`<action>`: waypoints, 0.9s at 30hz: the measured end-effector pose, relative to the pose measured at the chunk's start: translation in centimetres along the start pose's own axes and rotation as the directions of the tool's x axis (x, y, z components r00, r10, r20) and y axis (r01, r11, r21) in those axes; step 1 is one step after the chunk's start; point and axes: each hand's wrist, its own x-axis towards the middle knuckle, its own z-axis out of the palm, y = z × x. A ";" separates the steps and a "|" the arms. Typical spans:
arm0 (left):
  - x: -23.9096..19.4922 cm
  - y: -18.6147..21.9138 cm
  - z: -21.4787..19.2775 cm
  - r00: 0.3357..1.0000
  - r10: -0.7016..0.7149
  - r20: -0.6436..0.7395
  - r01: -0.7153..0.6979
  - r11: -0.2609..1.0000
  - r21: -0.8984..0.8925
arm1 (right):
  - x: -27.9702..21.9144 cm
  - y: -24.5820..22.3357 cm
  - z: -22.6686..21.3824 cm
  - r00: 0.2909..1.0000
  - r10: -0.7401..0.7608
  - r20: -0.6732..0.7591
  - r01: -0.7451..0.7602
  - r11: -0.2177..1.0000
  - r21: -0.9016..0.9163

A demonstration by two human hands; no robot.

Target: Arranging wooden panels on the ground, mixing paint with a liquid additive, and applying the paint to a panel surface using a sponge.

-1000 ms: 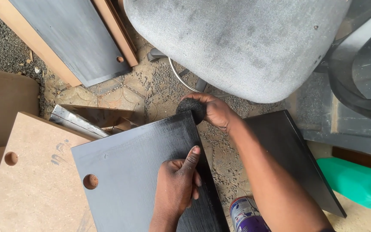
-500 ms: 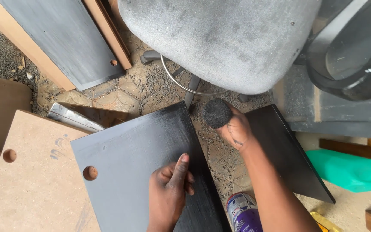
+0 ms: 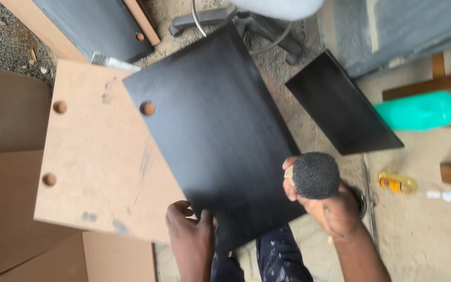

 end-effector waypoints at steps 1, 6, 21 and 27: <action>-0.4 -2.1 -0.2 1.000 -0.004 0.010 0.004 1.000 0.014 | -2.6 1.7 0.7 1.000 0.003 -0.016 -0.003 1.000 0.005; -2.2 -6.0 -1.8 0.975 -0.016 0.223 -0.009 0.994 0.112 | -12.5 10.5 2.7 0.978 0.055 -0.200 -0.040 0.996 0.078; -1.1 -4.9 -1.4 0.972 0.099 0.213 -0.143 0.969 0.201 | -14.6 15.5 7.6 0.670 0.040 -0.742 -0.089 0.996 -0.027; -0.1 -5.2 -0.4 0.949 -0.085 0.303 0.191 0.920 -0.342 | -14.3 17.8 7.3 0.756 -0.010 -0.655 -0.027 0.999 -0.047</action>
